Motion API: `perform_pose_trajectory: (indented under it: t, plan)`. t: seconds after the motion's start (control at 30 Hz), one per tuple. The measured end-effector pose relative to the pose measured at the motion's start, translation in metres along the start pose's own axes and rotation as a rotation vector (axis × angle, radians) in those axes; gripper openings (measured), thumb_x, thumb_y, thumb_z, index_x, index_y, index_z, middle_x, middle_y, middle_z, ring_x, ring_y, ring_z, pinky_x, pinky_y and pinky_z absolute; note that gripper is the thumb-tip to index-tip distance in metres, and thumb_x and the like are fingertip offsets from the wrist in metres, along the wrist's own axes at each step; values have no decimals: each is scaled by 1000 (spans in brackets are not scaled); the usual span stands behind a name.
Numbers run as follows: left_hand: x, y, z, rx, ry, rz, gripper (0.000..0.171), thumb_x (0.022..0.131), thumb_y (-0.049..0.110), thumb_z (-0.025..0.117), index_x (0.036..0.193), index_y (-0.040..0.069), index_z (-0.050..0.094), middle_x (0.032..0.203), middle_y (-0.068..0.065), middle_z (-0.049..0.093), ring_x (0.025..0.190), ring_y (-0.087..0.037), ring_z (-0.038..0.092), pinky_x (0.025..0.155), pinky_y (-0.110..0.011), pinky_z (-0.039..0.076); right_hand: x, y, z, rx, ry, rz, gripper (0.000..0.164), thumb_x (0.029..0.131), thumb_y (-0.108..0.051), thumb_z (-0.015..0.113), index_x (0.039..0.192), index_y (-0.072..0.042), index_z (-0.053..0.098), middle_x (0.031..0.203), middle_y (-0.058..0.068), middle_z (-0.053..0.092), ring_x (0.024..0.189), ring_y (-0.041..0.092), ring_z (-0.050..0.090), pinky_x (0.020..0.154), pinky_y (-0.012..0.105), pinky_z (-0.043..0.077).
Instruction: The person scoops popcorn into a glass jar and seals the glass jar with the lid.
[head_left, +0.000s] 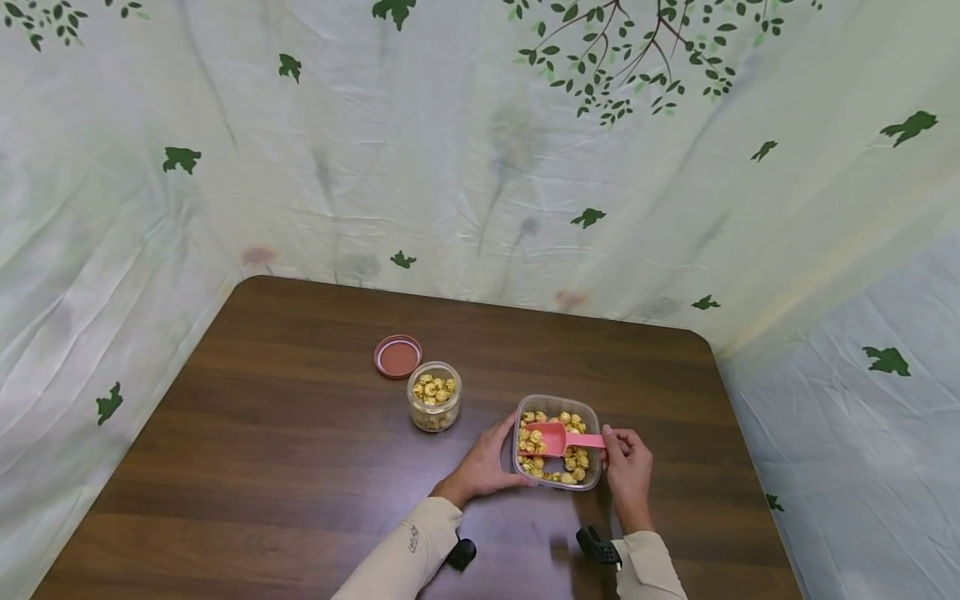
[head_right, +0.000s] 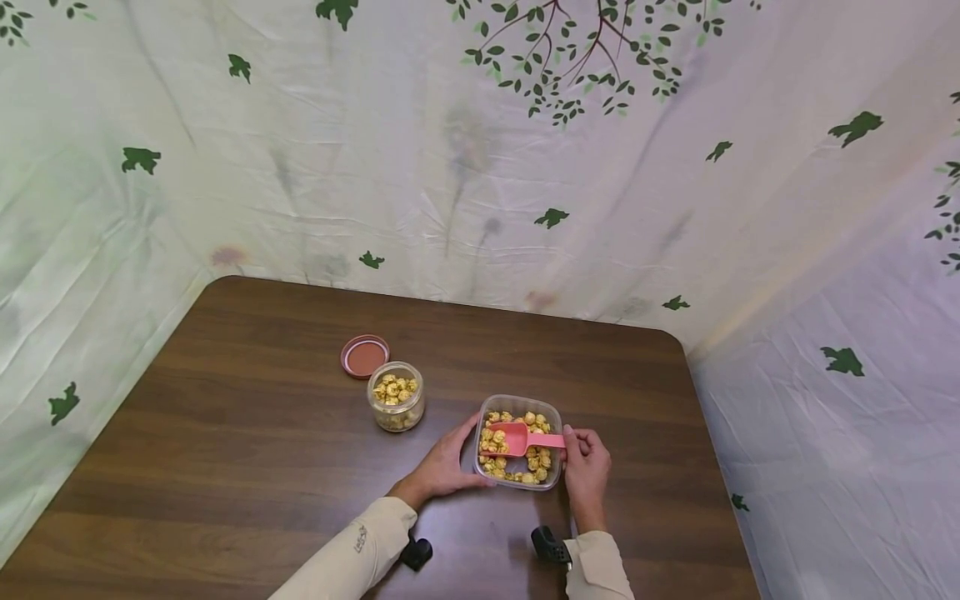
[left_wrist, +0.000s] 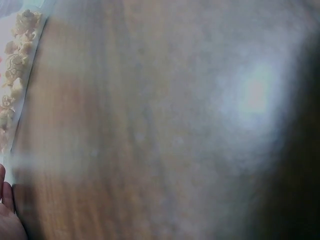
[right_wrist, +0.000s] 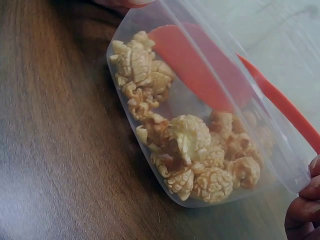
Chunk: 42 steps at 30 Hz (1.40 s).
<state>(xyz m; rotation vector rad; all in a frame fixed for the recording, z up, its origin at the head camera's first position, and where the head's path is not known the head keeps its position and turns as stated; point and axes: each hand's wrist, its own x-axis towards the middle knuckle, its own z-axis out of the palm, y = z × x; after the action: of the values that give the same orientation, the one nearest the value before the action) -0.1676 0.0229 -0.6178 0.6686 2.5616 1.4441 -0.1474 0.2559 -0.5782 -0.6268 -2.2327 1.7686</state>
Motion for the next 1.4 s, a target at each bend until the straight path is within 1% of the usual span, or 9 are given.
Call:
perform_pose_trajectory:
  t: [0.27, 0.57, 0.67, 0.83, 0.93, 1.13, 1.27, 1.4]
  plan:
    - [1, -1, 0, -8, -1, -10, 111, 64, 37, 90, 151, 9, 28, 146, -18, 41, 134, -31, 40, 109, -45, 33, 0, 0, -1, 111, -17, 69, 30, 96, -27, 60, 98, 2, 58, 66, -2, 56, 57, 8, 49, 49, 20, 44]
    - [1, 1, -1, -22, -5, -15, 114, 63, 38, 90, 152, 9, 25, 147, -19, 40, 134, -32, 40, 109, -47, 34, -1, 3, -2, 209, 8, 110, 26, 96, -26, 60, 93, 0, 57, 63, -2, 55, 54, 9, 48, 49, 20, 43]
    - [1, 1, -1, -24, -3, -5, 115, 63, 36, 91, 153, 9, 24, 148, -19, 40, 134, -32, 40, 109, -47, 34, -2, 2, -3, 235, 17, 105, 26, 96, -25, 60, 92, 0, 57, 62, -2, 55, 53, 8, 48, 48, 20, 43]
    - [1, 2, -1, -6, 2, 28, 116, 61, 34, 92, 152, 6, 24, 145, -21, 41, 132, -33, 41, 109, -47, 34, -4, -4, -5, 278, 38, 74, 25, 96, -24, 60, 88, 0, 57, 59, -3, 53, 50, 7, 47, 45, 20, 41]
    - [0, 3, -3, 11, -2, 38, 117, 61, 34, 92, 151, 5, 24, 145, -22, 42, 132, -34, 41, 108, -47, 34, -3, -7, -7, 295, 59, 52, 24, 96, -22, 60, 88, 0, 57, 59, -3, 53, 49, 7, 46, 44, 20, 40]
    - [-2, 4, -11, 37, -34, 27, 119, 60, 36, 92, 152, 7, 22, 144, -23, 41, 132, -34, 40, 108, -48, 34, 0, -11, -12, 314, 94, 41, 26, 95, -23, 61, 93, 3, 58, 60, -3, 55, 49, 7, 47, 45, 18, 42]
    - [-2, 4, -17, 51, -55, 34, 120, 59, 37, 92, 152, 5, 22, 149, -21, 35, 135, -34, 36, 110, -48, 32, -1, -16, -15, 327, 98, 45, 28, 95, -25, 61, 94, 3, 58, 61, -3, 56, 49, 8, 48, 46, 19, 43]
    - [-3, 6, -25, 34, -51, 38, 117, 61, 36, 91, 152, 4, 24, 154, -18, 29, 139, -35, 31, 111, -50, 29, 0, -22, -18, 344, 90, 42, 31, 95, -25, 61, 98, 6, 57, 63, -1, 57, 50, 8, 48, 47, 19, 43]
